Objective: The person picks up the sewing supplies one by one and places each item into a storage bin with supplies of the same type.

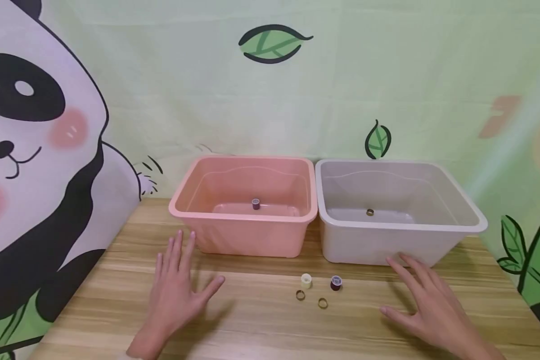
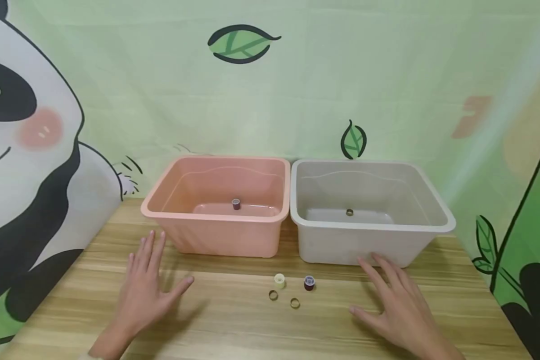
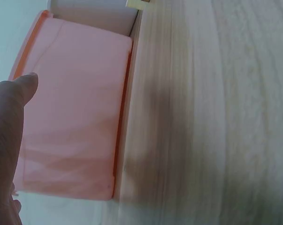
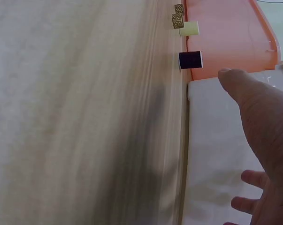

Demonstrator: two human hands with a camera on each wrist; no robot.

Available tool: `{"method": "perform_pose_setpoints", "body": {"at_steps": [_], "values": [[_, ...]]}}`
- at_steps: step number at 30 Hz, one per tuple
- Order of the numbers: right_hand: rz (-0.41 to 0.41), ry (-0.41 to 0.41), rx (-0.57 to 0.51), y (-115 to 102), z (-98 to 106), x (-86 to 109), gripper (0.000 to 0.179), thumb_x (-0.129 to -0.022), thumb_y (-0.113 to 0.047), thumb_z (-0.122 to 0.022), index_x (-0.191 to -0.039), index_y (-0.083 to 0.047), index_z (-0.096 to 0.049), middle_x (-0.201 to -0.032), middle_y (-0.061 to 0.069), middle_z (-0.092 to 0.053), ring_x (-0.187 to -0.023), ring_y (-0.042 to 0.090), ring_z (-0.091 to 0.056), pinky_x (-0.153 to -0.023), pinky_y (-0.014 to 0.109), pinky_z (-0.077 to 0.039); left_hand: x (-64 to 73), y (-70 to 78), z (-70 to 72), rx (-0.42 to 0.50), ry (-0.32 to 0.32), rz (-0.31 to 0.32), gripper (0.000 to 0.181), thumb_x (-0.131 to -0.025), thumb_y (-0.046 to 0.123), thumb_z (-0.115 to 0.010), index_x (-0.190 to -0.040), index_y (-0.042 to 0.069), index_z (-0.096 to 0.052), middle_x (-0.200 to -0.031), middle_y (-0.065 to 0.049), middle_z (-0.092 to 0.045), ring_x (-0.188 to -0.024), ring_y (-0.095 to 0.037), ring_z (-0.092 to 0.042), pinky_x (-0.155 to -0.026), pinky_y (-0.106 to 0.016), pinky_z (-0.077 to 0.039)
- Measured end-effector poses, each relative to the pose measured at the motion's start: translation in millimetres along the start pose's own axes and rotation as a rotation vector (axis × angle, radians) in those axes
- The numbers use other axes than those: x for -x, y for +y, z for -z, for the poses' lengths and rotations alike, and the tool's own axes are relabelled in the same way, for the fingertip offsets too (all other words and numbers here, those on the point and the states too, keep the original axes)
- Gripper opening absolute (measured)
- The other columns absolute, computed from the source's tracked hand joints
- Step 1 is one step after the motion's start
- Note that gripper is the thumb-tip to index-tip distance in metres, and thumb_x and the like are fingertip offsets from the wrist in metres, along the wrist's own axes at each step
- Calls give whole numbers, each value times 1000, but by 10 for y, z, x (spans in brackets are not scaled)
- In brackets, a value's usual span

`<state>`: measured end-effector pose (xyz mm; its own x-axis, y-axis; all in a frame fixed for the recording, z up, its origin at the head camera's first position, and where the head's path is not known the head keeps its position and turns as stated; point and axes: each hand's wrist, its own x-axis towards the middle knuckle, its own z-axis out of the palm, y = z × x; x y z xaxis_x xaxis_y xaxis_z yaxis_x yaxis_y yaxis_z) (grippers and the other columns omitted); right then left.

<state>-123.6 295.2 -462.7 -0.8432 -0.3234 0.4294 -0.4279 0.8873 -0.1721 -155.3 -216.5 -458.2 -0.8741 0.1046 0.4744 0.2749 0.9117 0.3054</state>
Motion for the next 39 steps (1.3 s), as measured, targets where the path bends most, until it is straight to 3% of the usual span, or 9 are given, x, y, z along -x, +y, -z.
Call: {"method": "perform_pose_setpoints", "body": {"at_steps": [11,15,19,22,24,27,29,33,39], "values": [[113,38,-95,-51,-15,-164,101,-70,-43,-93,-155,-17,-46,-153,13,-47,-133,39,-48,-99,63,-43,-193,-132,177,86,100,-12,111,-85,50,-79,-166,17,-12,-169,-20,-14,-151,-48,-21,-114,-73,-23],[125,26,-137,-56,-44,-209,98,-72,-37,-94,-155,-17,-47,-152,10,-48,-135,34,-48,-115,36,-34,-302,-160,235,115,102,-11,110,-85,47,-79,-166,17,-11,-170,-20,-10,-148,-53,-25,-111,-74,-28],[135,11,-205,-57,-75,-249,94,-74,-34,-93,-154,-16,-46,-151,10,-49,-135,34,-48,-113,11,-13,-404,-193,272,132,56,40,109,-89,49,-76,-167,21,-5,-171,-17,-4,-146,-56,-25,-103,-79,-31],[139,-9,-239,-62,-115,-278,91,-77,-34,-91,-155,-18,-46,-150,10,-51,-134,33,-49,-114,11,-16,-470,-231,281,156,17,79,108,-91,51,-73,-166,25,1,-172,-14,1,-147,-55,-23,-100,-81,-31],[139,-26,-256,-72,-149,-299,90,-79,-34,-90,-155,-19,-46,-149,8,-53,-132,30,-52,-114,18,-29,-512,-261,278,181,7,90,108,-93,52,-72,-166,26,3,-172,-13,2,-149,-52,-20,-101,-82,-30],[136,-58,-298,-86,-200,-337,88,-80,-32,-90,-155,-18,-45,-147,6,-55,-118,25,-62,-102,33,-50,-576,-306,247,232,12,87,106,-94,49,-71,-166,25,2,-172,-12,-1,-153,-46,-16,-104,-80,-28],[134,-78,-340,-102,-246,-371,87,-81,-29,-90,-154,-17,-45,-146,6,-57,-109,22,-66,-90,41,-57,-621,-334,229,271,13,83,104,-94,48,-71,-166,26,2,-172,-12,-5,-154,-43,-16,-107,-78,-27],[125,-112,-430,-135,-344,-456,86,-80,-26,-91,-153,-16,-47,-141,5,-60,-100,19,-67,-84,37,-58,-695,-367,198,393,-19,105,100,-97,43,-69,-166,30,3,-171,-12,-13,-149,-46,-30,-110,-71,-32],[118,-155,-494,-195,-454,-549,78,-80,-28,-90,-147,-15,-52,-129,7,-65,-88,13,-61,-76,31,-55,-779,-355,191,604,-94,213,91,-102,43,-62,-165,32,3,-170,-15,-14,-140,-52,-40,-107,-67,-40]]}}
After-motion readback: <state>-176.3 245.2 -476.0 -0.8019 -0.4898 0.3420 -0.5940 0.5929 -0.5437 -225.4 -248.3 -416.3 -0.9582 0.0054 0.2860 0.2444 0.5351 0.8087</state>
